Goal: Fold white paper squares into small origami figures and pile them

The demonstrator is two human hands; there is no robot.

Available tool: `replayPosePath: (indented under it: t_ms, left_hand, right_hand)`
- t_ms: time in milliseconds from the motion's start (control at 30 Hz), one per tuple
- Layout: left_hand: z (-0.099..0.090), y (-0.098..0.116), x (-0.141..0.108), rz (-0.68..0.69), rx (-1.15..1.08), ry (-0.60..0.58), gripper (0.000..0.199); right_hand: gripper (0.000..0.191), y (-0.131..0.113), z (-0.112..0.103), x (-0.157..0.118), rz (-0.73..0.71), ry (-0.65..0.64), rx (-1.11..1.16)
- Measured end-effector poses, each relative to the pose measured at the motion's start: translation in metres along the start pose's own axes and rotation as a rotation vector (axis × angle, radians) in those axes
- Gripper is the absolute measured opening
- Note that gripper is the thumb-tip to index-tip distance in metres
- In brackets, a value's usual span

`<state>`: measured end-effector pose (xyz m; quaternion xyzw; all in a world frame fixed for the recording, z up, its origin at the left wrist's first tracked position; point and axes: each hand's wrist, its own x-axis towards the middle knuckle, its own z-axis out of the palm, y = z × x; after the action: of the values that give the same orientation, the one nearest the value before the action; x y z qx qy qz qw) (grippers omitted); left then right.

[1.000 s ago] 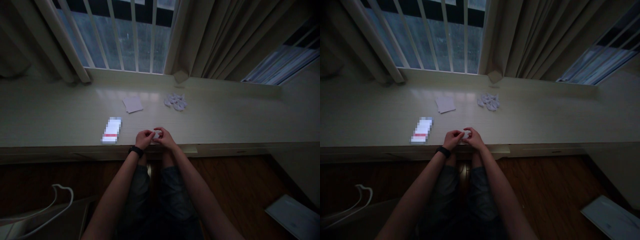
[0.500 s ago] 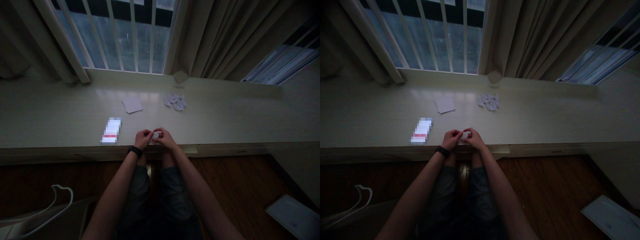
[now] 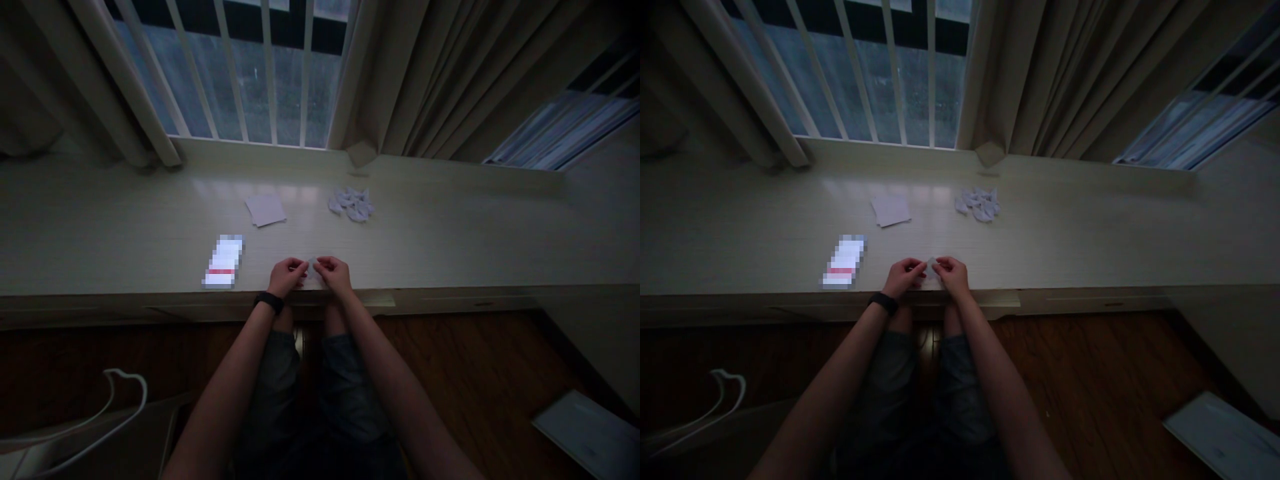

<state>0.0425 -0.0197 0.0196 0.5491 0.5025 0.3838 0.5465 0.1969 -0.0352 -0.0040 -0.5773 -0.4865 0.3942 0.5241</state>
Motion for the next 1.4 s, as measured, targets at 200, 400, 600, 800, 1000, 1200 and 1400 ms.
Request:
replayPosePath:
  t_ms: [200,400,600,800,1000,1200,1400]
  left_hand:
    - [-0.005,0.000,0.003,-0.015,0.104,-0.054,0.034]
    - [-0.002,-0.004,0.008,0.075,0.156,0.009,0.028]
    - [0.005,-0.007,0.008,0.101,0.171,0.106,0.029]
    - [-0.005,0.000,0.008,0.104,0.252,-0.114,0.032]
    - [-0.007,-0.005,0.008,0.073,0.218,-0.048,0.030]
    - [-0.006,-0.008,0.009,0.021,0.031,-0.042,0.034]
    - [-0.012,-0.004,0.011,-0.005,0.123,-0.104,0.031]
  right_hand:
    - [0.028,0.003,0.000,0.000,-0.028,-0.046,-0.077]
    - [0.040,-0.005,0.000,0.000,-0.031,-0.105,-0.118]
    - [0.049,-0.016,-0.002,0.002,0.058,-0.196,0.053]
    - [0.043,-0.010,-0.004,0.004,0.134,-0.339,0.008]
    - [0.041,-0.012,-0.002,0.002,0.058,-0.180,-0.019]
    - [0.033,-0.004,0.003,0.003,0.022,-0.105,-0.067]
    - [0.025,-0.001,0.000,0.008,-0.050,-0.092,-0.168]
